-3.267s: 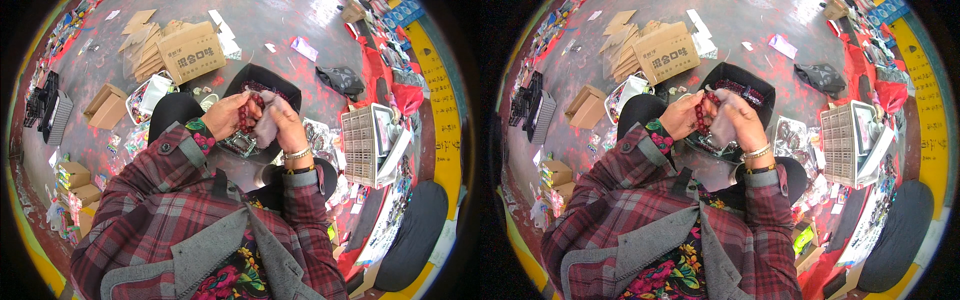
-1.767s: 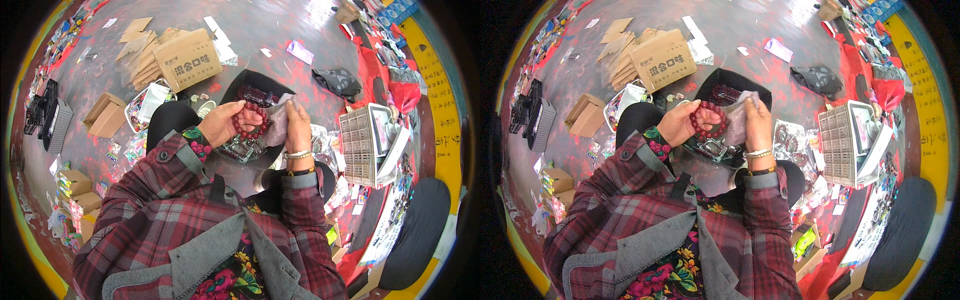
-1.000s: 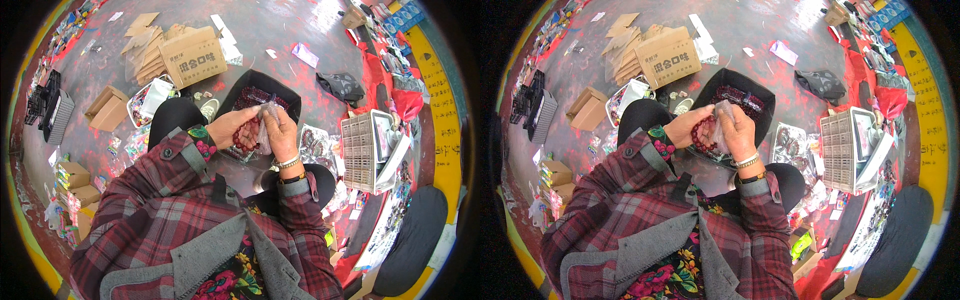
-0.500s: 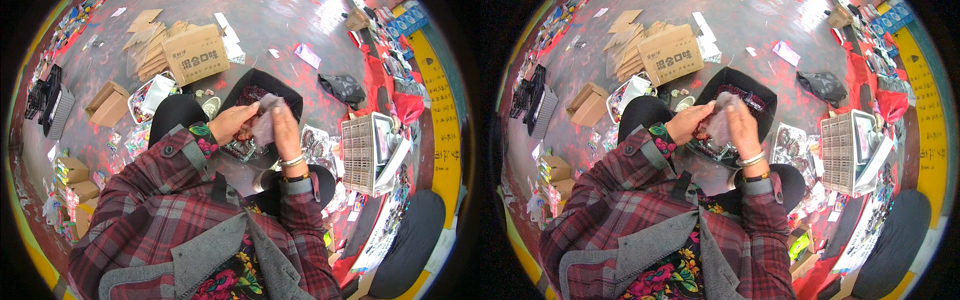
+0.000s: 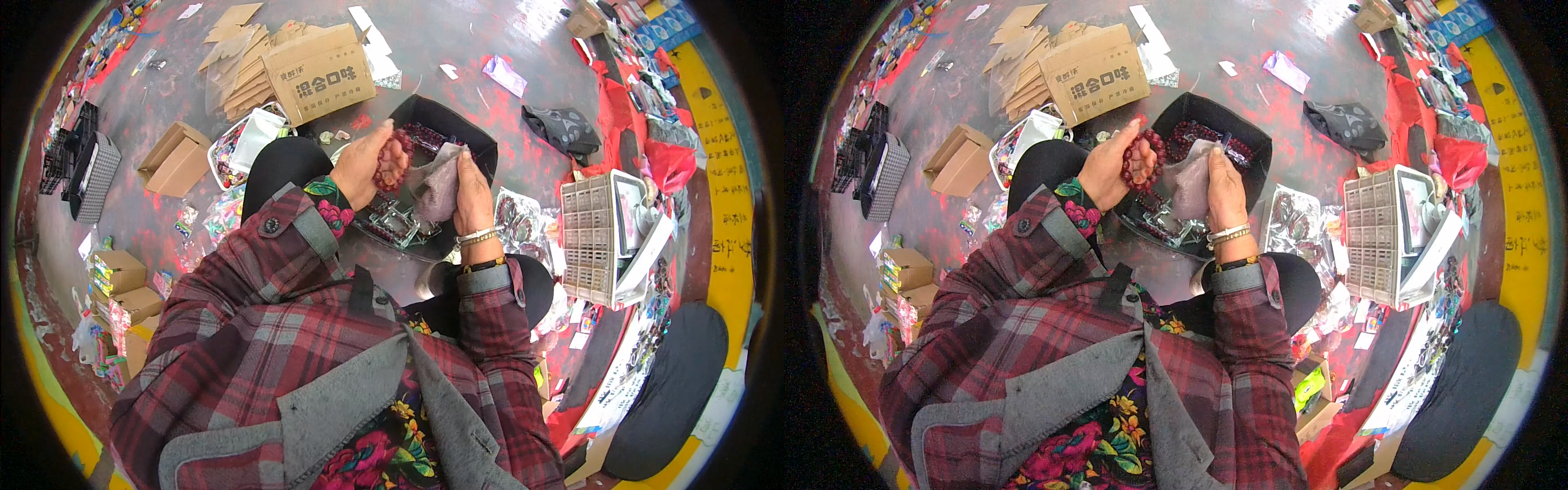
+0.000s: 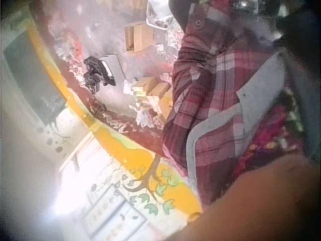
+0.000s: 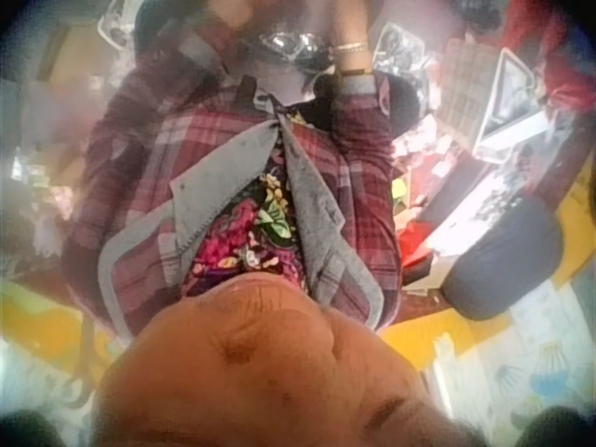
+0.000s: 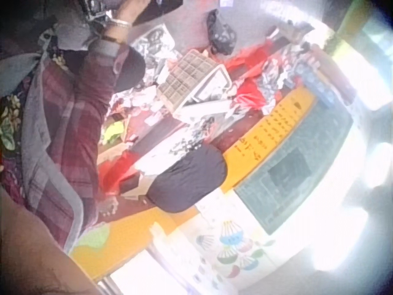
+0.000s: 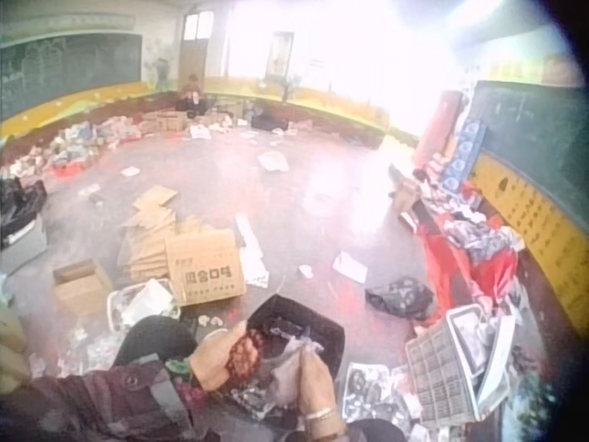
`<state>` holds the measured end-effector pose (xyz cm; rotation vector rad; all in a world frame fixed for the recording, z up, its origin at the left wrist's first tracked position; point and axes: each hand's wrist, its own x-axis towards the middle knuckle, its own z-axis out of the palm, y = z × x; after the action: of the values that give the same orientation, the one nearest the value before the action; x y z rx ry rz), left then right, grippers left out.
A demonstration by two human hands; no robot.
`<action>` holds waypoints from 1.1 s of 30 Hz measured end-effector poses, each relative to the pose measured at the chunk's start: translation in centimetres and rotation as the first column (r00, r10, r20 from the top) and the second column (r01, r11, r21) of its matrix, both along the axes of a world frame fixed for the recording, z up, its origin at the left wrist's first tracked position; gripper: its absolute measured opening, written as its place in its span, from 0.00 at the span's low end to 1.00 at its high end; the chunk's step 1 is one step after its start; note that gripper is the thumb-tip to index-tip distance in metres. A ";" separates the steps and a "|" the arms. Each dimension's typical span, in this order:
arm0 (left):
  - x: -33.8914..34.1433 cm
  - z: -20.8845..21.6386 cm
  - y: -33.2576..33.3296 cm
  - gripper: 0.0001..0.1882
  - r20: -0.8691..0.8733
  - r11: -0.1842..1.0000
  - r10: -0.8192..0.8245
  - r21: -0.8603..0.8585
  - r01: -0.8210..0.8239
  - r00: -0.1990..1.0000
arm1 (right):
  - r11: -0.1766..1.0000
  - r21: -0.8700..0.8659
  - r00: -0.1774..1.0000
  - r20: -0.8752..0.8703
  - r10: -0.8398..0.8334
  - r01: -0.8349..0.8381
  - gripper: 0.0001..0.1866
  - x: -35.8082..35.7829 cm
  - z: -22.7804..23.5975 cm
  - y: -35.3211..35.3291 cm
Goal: The person sits on the floor and packs red beaded bracelets into small clear plastic bags. They pick up a bracelet, place it into a bag, and seal it before placing it into a black container. The person also uses a white cloth to wipe the beads before packaging them.
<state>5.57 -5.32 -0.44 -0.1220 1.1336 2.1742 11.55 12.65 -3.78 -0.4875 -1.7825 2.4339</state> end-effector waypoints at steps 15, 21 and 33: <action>-0.9 -0.9 -1.1 0.20 0.091 0.985 0.116 0.117 -0.127 0.989 | -0.233 0.821 0.608 0.549 0.573 -0.522 0.19 4.6 -19.1 -7.0; -0.9 -0.4 -1.1 0.21 0.151 0.982 0.122 0.125 -0.141 0.981 | -0.131 0.490 0.401 0.816 0.416 -0.862 0.29 5.6 -14.8 -8.7; -1.0 0.6 -1.3 0.24 0.122 0.939 -0.131 0.334 0.083 0.984 | 0.155 0.720 0.719 0.601 0.348 -0.677 0.23 2.5 -13.4 -6.3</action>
<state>4.58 -6.57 0.17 -0.0647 0.6709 2.1846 14.08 6.37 -17.19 -0.0501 -3.4917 0.9816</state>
